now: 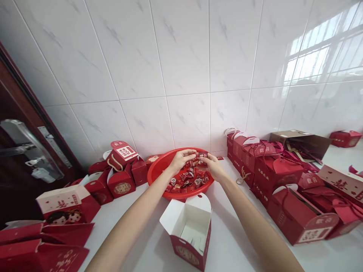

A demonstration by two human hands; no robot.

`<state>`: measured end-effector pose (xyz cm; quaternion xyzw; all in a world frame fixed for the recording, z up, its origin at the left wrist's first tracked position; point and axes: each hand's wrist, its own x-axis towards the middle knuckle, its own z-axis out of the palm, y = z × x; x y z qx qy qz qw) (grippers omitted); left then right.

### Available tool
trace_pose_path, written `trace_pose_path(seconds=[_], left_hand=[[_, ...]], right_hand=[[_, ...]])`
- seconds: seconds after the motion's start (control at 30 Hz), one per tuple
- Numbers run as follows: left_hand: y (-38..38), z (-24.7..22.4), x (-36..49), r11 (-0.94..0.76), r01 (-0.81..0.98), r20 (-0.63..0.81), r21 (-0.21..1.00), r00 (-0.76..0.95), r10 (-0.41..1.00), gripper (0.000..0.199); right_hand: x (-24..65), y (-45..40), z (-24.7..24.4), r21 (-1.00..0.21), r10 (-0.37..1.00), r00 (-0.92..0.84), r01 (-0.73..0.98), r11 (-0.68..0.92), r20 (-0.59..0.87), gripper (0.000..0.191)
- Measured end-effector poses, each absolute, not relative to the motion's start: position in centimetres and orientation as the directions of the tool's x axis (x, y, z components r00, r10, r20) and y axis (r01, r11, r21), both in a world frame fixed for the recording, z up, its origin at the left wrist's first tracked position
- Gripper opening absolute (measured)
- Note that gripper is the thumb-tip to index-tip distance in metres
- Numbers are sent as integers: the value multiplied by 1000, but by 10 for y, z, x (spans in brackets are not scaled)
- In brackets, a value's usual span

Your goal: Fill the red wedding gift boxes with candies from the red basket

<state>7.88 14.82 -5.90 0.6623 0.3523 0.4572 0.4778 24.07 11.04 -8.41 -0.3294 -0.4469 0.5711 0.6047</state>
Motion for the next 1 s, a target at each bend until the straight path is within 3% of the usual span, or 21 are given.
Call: trace_pose_path(seconds=[0.2,0.3,0.4,0.53,0.6,0.73,0.87,1.0], left_hand=[[160,-61,94,-243,99,201,965,318,927,44],[163,-72,91,-183,276,79,944,349,934,36],[156,-87,87,-144,508,-111,849,439,891,18],[145,-99,90,-163,651,-253,741,495,831,18],[146,-99,91,-184,647,-213,740,485,848,16],[159,-88,84,-229,544,11,807,374,927,12],[166,-77,72,-246,368,153,897,263,952,23],[157,-68,71,-275,191,220,942,266,939,33]], right_hand=[[241,112,-86,-877,984,1,-453,157,176,35],[241,115,-88,-857,981,65,-478,189,181,31],[241,118,-90,-844,979,97,-496,204,180,29],[242,119,-90,-841,979,84,-503,201,183,28],[243,118,-90,-842,980,70,-503,195,185,27],[244,117,-89,-845,983,45,-505,177,179,26],[244,116,-88,-848,983,30,-502,170,180,27],[243,115,-87,-852,984,18,-496,164,179,30]])
